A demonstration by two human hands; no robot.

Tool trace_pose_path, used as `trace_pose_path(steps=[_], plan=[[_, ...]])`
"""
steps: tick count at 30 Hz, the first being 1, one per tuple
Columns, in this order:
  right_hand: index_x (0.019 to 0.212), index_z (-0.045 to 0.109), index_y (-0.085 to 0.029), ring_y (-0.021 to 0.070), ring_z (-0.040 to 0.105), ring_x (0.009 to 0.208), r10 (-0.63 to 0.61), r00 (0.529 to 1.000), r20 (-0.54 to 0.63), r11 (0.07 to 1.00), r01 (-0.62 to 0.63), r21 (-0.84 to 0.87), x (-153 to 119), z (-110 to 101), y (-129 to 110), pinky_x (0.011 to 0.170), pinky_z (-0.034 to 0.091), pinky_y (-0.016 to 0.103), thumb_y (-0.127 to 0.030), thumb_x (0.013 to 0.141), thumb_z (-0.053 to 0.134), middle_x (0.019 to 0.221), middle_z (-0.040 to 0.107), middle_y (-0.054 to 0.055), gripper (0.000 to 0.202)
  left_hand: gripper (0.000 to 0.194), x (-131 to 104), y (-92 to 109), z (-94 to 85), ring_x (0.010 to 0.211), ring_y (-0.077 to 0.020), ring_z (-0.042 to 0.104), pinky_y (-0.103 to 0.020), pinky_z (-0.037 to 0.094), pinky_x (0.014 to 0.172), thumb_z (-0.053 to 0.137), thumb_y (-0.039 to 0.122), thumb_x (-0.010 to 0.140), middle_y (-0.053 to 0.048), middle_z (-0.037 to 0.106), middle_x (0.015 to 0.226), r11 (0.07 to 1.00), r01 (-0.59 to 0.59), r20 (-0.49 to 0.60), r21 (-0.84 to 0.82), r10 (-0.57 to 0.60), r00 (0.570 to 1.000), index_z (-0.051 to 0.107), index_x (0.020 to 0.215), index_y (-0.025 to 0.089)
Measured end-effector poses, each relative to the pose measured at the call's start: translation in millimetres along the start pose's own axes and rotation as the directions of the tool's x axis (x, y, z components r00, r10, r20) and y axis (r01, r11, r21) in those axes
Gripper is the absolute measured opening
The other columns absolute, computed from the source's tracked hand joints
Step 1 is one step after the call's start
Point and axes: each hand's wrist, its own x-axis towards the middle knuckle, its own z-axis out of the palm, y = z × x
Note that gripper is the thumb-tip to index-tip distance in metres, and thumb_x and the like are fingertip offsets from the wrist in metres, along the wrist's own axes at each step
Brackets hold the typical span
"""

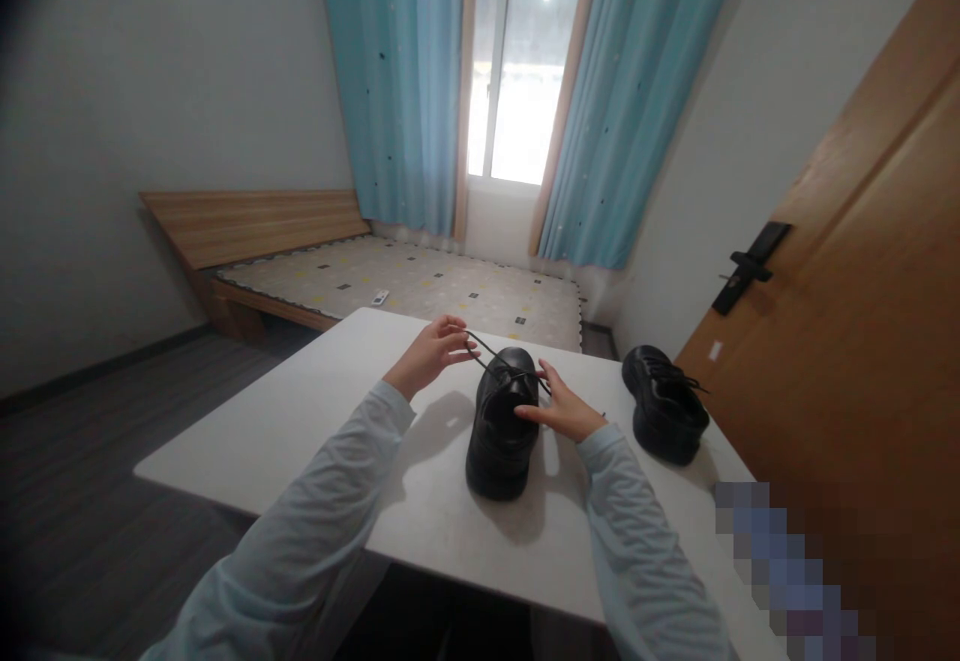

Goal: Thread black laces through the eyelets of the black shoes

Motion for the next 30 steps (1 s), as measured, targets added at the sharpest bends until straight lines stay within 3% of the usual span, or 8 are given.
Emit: trace_pose_path(steps=[6, 18, 30], plan=[[0.143, 0.016, -0.015, 0.0323, 0.031, 0.133, -0.015, 1.000, 0.001, 1.000, 0.015, -0.003, 0.6, 0.9, 0.1, 0.110, 0.022, 0.048, -0.057, 0.055, 0.074, 0.142, 0.031, 0.021, 0.113, 0.022, -0.5, -0.5, 0.0, 0.064, -0.0078, 0.053, -0.042, 0.056, 0.072, 0.064, 0.012, 0.067, 0.003, 0.051, 0.071, 1.000, 0.007, -0.001, -0.025, -0.007, 1.000, 0.049, 0.083, 0.015], [0.143, 0.014, -0.016, 0.0330, 0.030, 0.133, -0.008, 1.000, 0.016, 1.000, 0.008, -0.007, 0.2, 0.1, 0.6, 0.110, 0.020, 0.048, -0.058, 0.056, 0.073, 0.142, 0.030, 0.022, 0.113, 0.026, -1.9, 1.8, -1.0, 0.060, -0.0071, 0.052, -0.022, 0.048, 0.051, 0.068, 0.023, 0.064, 0.001, 0.050, 0.078, 0.990, -0.028, -0.001, 0.136, 0.028, 1.000, 0.051, 0.083, 0.017], [0.143, 0.017, -0.018, 0.0320, 0.030, 0.133, -0.045, 0.999, 0.003, 0.999, 0.045, -0.005, 0.4, 1.0, 0.9, 0.110, 0.019, 0.050, -0.056, 0.058, 0.072, 0.141, 0.032, 0.020, 0.108, 0.025, 0.4, 2.0, 1.5, 0.055, -0.0042, 0.048, -0.018, 0.041, 0.048, 0.067, 0.022, 0.063, 0.002, 0.052, 0.077, 0.982, -0.107, 0.002, 0.153, 0.108, 0.994, 0.051, 0.081, 0.016]])
